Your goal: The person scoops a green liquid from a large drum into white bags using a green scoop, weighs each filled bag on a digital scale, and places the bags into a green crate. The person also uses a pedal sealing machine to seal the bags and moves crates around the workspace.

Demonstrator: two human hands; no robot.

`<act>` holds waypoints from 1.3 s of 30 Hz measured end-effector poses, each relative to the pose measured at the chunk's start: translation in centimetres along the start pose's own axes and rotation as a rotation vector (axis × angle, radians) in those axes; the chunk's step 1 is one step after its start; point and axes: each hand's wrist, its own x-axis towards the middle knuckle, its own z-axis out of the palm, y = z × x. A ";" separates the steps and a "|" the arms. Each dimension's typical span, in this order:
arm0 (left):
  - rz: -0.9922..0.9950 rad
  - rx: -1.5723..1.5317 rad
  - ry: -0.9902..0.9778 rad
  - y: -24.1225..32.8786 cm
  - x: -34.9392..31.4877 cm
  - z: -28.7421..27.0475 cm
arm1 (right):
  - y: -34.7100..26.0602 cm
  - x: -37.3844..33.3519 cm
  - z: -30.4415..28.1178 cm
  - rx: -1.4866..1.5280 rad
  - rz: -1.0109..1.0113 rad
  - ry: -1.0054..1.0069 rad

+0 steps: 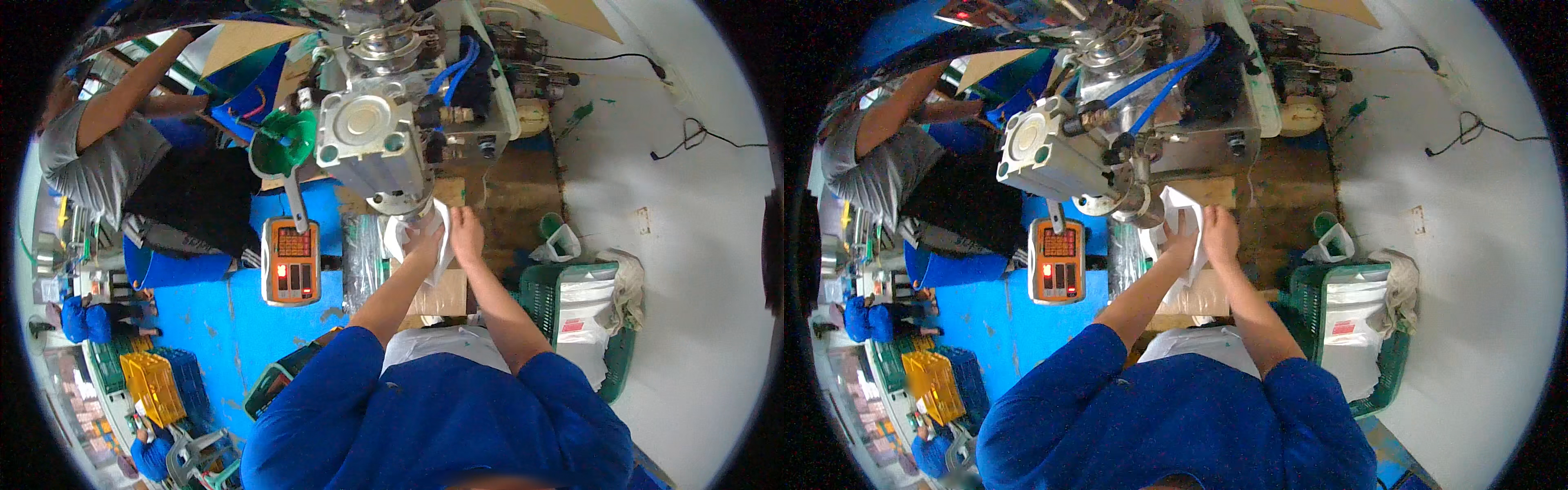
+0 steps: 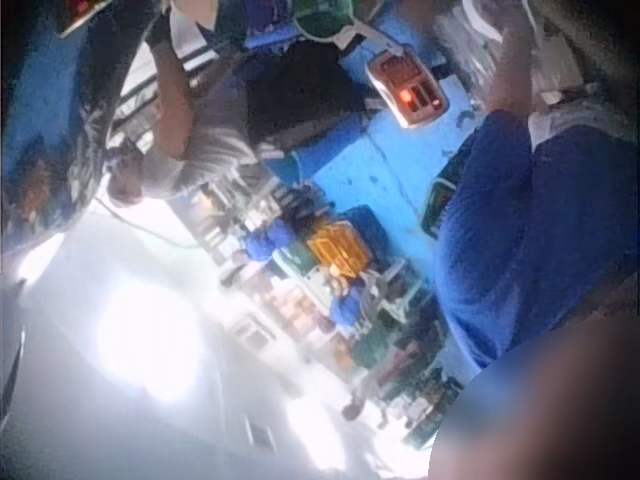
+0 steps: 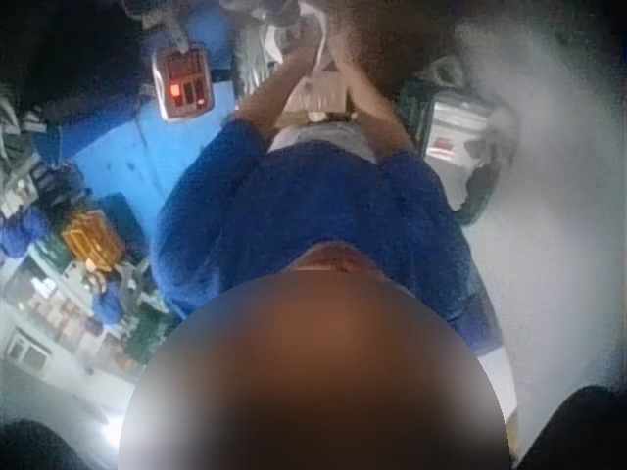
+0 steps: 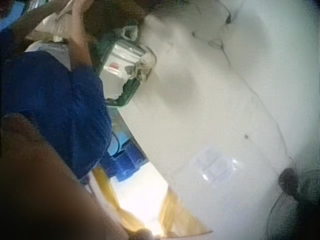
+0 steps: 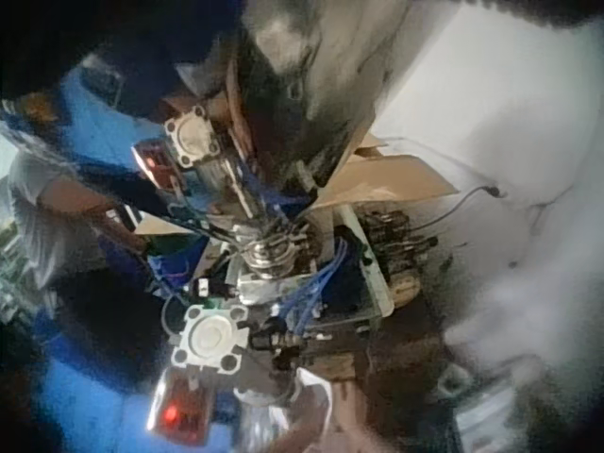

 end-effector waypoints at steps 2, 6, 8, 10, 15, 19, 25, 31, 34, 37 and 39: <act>0.039 0.033 -0.057 0.1 0.4 0.0 | 0.0 -0.6 0.3 0.111 -0.045 -0.055; 0.126 -0.267 -0.134 -1.7 0.6 -3.2 | 0.6 -0.6 0.3 0.295 0.037 -0.079; 0.195 -0.421 0.200 -3.2 -1.7 -4.8 | 0.8 -0.6 -0.2 0.426 0.122 -0.105; 0.197 -0.692 0.383 -4.3 -5.2 -5.4 | 0.7 -0.7 -0.9 0.552 0.252 -0.203; 0.060 -0.890 -0.161 -6.7 -14.8 -2.5 | 0.2 -0.8 -2.5 0.821 0.440 -0.427; 0.232 -1.298 -0.348 -4.4 -19.1 3.6 | 0.8 -0.5 -2.3 0.812 0.479 -0.406; -0.010 -0.965 -0.346 -4.4 -25.5 12.9 | 2.4 -0.2 -2.1 0.952 0.454 -0.476; -0.355 -0.650 -0.203 -10.5 -29.6 16.6 | 5.2 -1.5 -3.3 0.947 0.521 -0.418; -0.717 -0.786 -0.126 -12.4 -30.7 18.1 | 9.0 -3.9 -5.2 0.751 0.540 -0.333; -1.135 -1.352 -0.009 -12.2 -30.6 19.1 | 11.9 -7.8 -6.4 0.266 0.513 -0.618; -0.897 -1.077 -0.117 -11.1 -29.9 18.8 | 11.6 -10.4 -6.4 -0.045 0.499 -0.943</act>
